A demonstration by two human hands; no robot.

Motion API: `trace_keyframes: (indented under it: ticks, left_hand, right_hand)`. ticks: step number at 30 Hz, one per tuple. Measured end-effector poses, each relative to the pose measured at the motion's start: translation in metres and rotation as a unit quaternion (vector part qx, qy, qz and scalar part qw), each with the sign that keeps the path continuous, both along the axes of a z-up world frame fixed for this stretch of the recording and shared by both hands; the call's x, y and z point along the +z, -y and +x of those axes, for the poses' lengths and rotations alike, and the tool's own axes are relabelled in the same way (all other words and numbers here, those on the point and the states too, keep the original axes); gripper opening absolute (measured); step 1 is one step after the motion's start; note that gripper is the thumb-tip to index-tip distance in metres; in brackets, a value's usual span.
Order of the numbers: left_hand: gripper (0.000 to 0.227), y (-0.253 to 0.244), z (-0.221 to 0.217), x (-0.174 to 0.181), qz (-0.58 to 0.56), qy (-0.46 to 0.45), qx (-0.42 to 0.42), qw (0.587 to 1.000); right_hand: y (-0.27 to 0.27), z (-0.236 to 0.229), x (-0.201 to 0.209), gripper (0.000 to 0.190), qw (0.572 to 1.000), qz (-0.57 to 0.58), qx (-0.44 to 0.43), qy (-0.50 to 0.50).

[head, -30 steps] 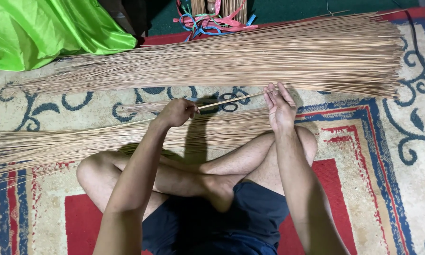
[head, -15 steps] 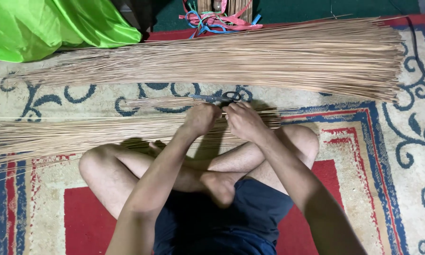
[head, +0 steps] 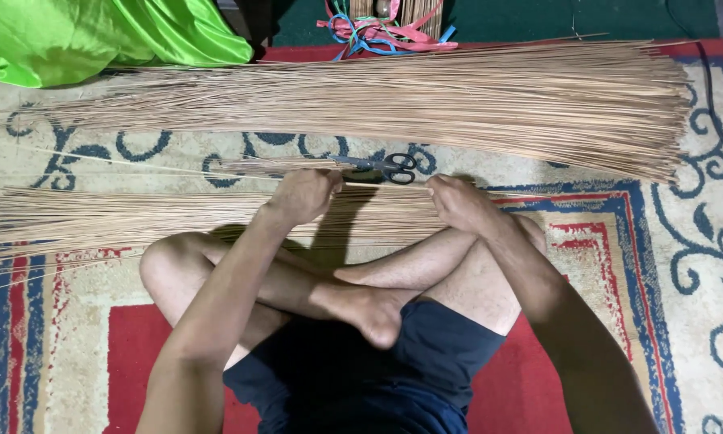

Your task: Sorting, aligning, and trimming thin wooden sticks to prepare them for bundle creation.

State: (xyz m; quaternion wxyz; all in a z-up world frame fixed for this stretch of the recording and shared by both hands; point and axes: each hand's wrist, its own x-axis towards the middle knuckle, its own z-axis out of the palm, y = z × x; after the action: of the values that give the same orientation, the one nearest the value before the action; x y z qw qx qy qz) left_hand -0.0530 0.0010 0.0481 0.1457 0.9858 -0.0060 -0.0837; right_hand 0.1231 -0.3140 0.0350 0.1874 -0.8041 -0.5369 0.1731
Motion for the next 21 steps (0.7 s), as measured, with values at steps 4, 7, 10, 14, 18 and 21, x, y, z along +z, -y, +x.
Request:
trace_keyframes:
  ticks: [4, 7, 10, 14, 18, 21]
  left_hand:
    - [0.025, 0.019, 0.010, 0.001, 0.000, 0.003, -0.003, 1.000]
    - [0.024, 0.042, 0.023, 0.005, 0.036, -0.011, -0.007, 0.999]
    - [0.022, 0.052, 0.034, -0.010, 0.039, 0.013, -0.015, 0.999]
    - [0.017, 0.036, 0.025, -0.005, -0.013, 0.038, -0.018, 0.999]
    - [0.017, 0.007, -0.003, 0.028, 0.024, 0.059, 0.006, 0.998]
    - [0.016, -0.019, -0.010, -0.013, 0.028, 0.059, 0.004, 0.998]
  right_hand:
    - [-0.025, -0.008, 0.006, 0.021, 0.999, 0.005, -0.006, -0.034]
    - [-0.051, -0.025, -0.002, 0.022, 1.000, 0.025, 0.006, -0.003]
    - [-0.069, -0.038, -0.007, 0.020, 0.999, 0.041, 0.008, 0.019]
    - [-0.052, -0.028, -0.009, 0.017, 0.999, 0.044, 0.006, -0.007]
    - [-0.011, 0.000, -0.006, 0.014, 1.000, 0.009, -0.011, -0.010]
    - [0.006, 0.006, 0.006, 0.012, 1.000, 0.001, -0.011, -0.001]
